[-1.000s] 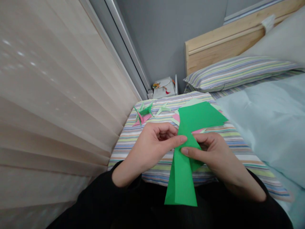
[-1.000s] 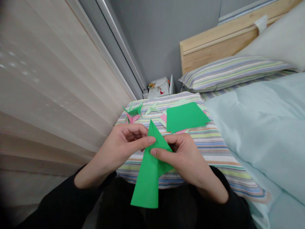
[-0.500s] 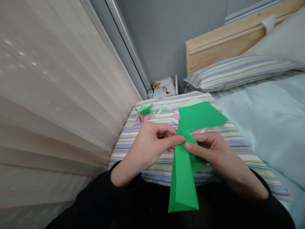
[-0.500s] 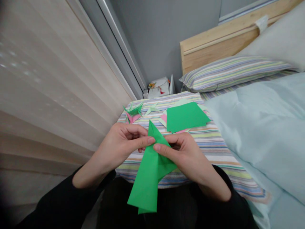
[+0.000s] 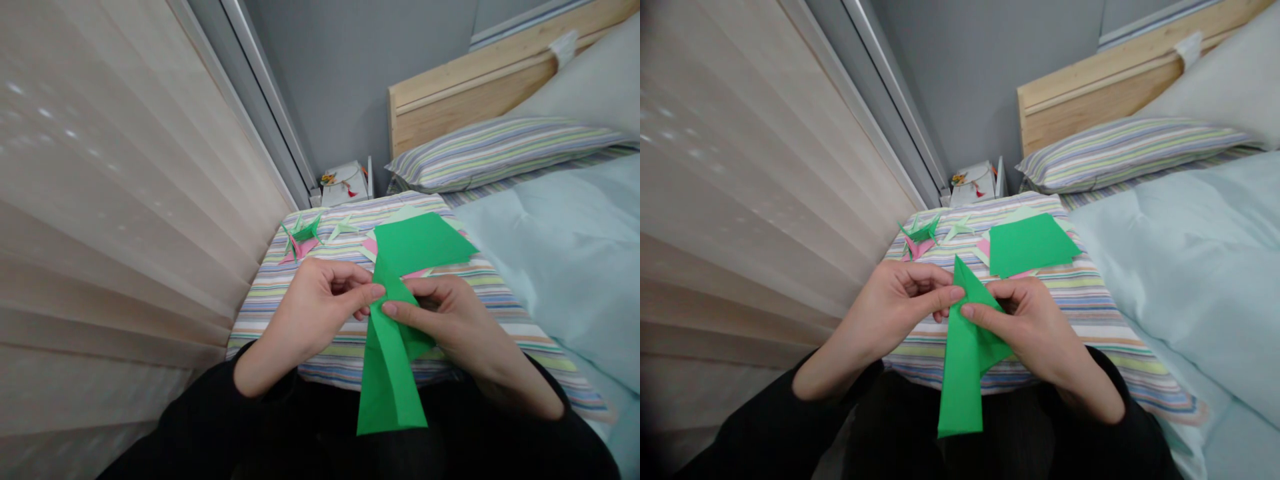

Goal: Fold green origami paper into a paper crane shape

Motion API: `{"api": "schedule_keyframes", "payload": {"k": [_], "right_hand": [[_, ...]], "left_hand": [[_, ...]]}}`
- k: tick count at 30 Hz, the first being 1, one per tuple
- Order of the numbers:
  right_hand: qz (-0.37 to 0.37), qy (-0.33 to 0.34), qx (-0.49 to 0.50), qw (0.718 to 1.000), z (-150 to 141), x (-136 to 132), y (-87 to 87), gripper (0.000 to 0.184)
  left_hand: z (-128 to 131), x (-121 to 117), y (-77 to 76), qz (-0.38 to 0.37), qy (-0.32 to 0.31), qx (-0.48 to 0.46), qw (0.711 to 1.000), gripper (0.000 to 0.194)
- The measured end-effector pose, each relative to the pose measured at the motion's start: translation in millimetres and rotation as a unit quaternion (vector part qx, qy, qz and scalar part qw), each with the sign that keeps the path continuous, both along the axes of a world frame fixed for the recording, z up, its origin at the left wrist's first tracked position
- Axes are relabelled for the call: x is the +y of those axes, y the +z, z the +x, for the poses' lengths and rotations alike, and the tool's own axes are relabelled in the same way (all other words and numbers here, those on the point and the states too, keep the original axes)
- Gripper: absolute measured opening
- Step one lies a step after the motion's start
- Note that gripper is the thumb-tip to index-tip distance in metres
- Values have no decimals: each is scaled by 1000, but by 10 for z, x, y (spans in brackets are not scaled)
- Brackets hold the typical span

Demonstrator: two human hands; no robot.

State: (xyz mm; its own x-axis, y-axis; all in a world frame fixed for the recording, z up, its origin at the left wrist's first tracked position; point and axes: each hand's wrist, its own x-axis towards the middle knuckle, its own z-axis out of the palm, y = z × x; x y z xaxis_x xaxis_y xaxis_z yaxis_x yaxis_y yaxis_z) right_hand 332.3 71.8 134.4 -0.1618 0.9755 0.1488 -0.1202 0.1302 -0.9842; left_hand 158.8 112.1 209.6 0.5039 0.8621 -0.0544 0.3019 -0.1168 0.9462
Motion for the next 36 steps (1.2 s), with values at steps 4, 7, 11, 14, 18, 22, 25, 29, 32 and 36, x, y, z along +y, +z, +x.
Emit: {"api": "schedule_keyframes", "payload": {"k": [4,7,11,14,18,22,25,29,32,36], "right_hand": [[30,-98,-30,994,-25,-28,2,31],[42,-167,-48,984,-55,-46,-9,35],[41,-205,-17,978,-79,-47,-12,39],[32,-168,35,985,-71,-35,-17,28],[18,-111,76,991,-57,-13,-32,16],[13,-118,68,991,-62,-6,-43,19],[1,-113,78,991,-75,-13,-47,18],[-1,-118,90,989,-92,-23,-45,16],[2,-117,96,988,-96,-23,-42,13],[-7,-101,109,989,-93,-15,-48,12]], "left_hand": [[-12,-51,-40,38,29,7,999,13],[-5,-119,-39,65,39,42,996,22],[15,-167,-13,72,49,25,996,19],[11,-163,-20,81,66,-6,995,16],[-16,-148,-63,93,86,-27,992,15],[-22,-139,-80,109,97,-21,989,17],[-1,-143,-71,128,103,-16,986,17],[33,-156,-82,128,117,-17,985,16],[43,-157,-99,115,129,-24,985,18],[44,-159,-79,130,128,-28,983,12]]}}
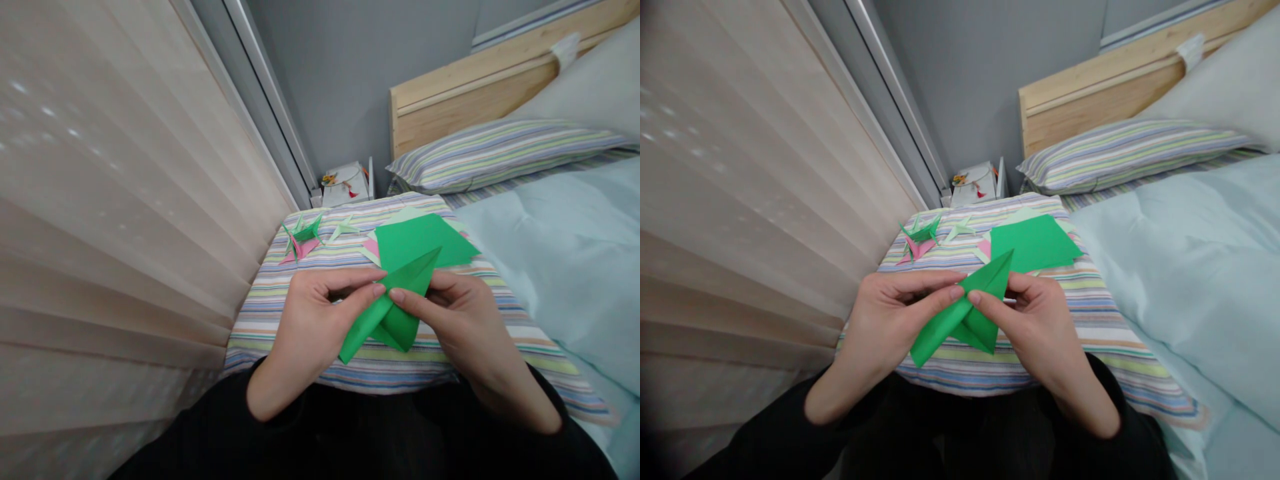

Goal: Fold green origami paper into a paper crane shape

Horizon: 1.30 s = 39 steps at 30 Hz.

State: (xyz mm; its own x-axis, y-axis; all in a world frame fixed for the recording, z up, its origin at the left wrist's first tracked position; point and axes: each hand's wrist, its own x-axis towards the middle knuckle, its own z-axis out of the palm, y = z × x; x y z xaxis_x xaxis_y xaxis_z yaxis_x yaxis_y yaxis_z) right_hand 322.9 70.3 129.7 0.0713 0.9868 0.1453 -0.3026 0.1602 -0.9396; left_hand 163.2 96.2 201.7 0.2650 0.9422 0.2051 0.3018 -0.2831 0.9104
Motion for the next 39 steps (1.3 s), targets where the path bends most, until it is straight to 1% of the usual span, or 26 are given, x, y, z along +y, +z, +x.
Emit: {"api": "schedule_keyframes", "payload": {"k": [5,8,10,13,15,18,21,24,27,30,35,39], "right_hand": [[-14,20,30,999,-2,12,-29,12],[-18,25,45,998,-6,15,-52,14],[-28,23,46,998,-4,15,-61,15],[-40,19,14,999,12,16,-56,20],[-40,25,-18,999,26,13,-38,23],[-36,32,-54,997,39,-2,6,26],[-24,48,-82,995,30,-24,45,25],[-12,62,-109,992,11,-38,59,26],[-9,60,-123,991,2,-40,54,29],[-7,57,-128,990,6,-37,46,27],[-8,69,-129,989,15,-30,34,29],[-6,60,-139,988,15,-30,31,28]], "left_hand": [[4,-12,27,-9,-8,-2,1000,11],[-13,-4,-3,-56,-16,-15,998,9],[-35,8,-23,-100,-34,-24,994,12],[-62,28,-25,-157,-72,-11,985,18],[-64,41,-8,-174,-96,8,980,18],[-44,63,19,-148,-111,12,983,18],[-10,84,20,-122,-120,2,985,20],[17,90,-2,-110,-103,-3,989,24],[32,82,-24,-97,-84,-5,992,26],[37,73,-25,-93,-88,-9,992,27],[27,77,-11,-98,-111,-16,989,27],[32,91,-37,-101,-103,-30,989,25]]}}
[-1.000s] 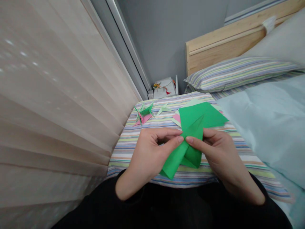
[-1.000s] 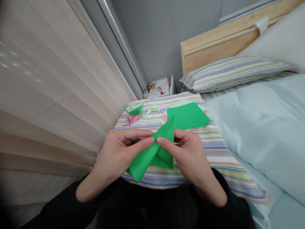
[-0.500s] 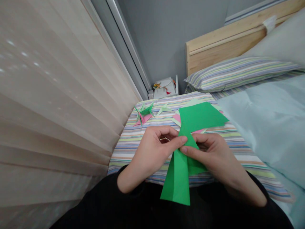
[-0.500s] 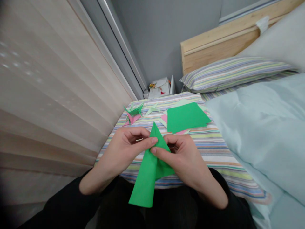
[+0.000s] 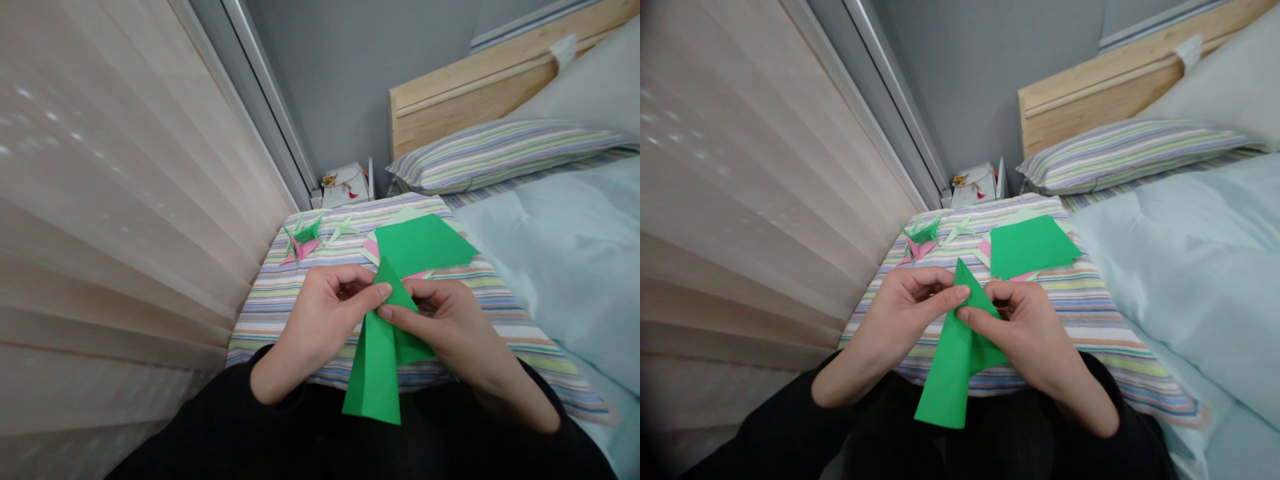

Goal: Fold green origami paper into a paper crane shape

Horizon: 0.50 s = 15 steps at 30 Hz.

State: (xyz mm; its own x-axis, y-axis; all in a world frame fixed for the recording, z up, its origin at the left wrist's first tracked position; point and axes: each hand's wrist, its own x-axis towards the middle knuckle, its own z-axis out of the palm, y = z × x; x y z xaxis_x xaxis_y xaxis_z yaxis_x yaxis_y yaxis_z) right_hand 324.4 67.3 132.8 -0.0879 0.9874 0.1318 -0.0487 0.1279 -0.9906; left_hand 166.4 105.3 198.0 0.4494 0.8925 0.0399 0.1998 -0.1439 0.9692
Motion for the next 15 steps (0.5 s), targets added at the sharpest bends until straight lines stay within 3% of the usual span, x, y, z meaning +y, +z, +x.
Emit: {"api": "schedule_keyframes", "payload": {"k": [6,15], "right_hand": [[-4,-5,-21,1000,-4,-12,0,29],[7,-22,14,1000,-22,-28,49,24]], "left_hand": [[29,26,-14,30,64,-31,997,18],[22,-5,21,13,23,-32,999,18]]}}
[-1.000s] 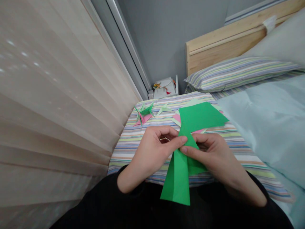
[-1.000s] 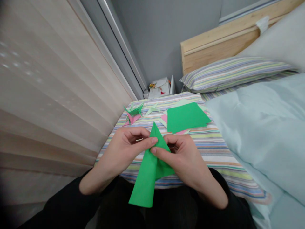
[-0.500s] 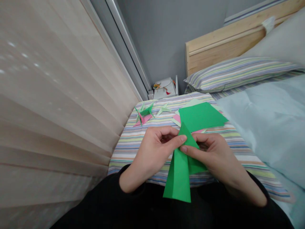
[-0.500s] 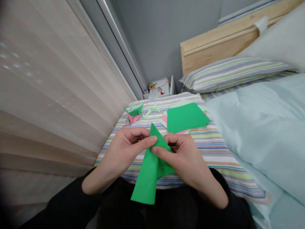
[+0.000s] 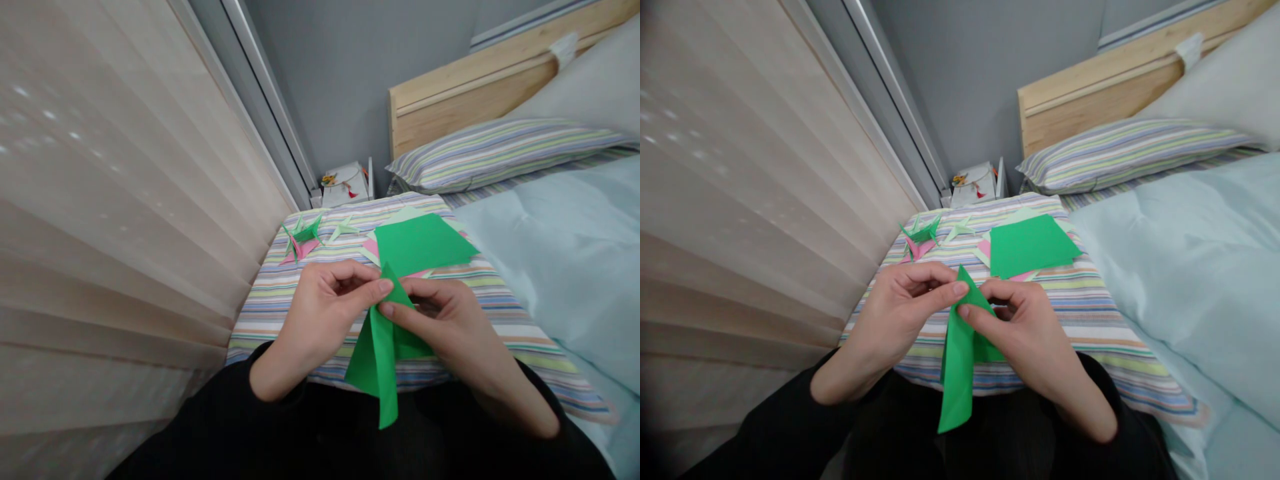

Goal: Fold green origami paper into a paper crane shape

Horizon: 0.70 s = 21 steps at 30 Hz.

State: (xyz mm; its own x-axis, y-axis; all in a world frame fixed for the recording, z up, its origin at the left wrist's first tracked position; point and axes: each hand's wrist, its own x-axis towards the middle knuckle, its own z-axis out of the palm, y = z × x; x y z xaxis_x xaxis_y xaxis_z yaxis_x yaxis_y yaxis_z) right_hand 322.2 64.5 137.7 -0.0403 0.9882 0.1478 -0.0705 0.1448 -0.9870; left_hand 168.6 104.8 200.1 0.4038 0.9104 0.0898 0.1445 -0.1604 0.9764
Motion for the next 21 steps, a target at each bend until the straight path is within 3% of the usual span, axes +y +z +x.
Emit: {"api": "schedule_keyframes", "payload": {"k": [9,21], "right_hand": [[7,-18,26,999,-9,-6,17,25],[-1,-1,15,1000,-7,-21,33,31]], "left_hand": [[15,25,-107,-29,21,-71,997,15],[-9,90,-46,9,63,-82,995,18]]}}
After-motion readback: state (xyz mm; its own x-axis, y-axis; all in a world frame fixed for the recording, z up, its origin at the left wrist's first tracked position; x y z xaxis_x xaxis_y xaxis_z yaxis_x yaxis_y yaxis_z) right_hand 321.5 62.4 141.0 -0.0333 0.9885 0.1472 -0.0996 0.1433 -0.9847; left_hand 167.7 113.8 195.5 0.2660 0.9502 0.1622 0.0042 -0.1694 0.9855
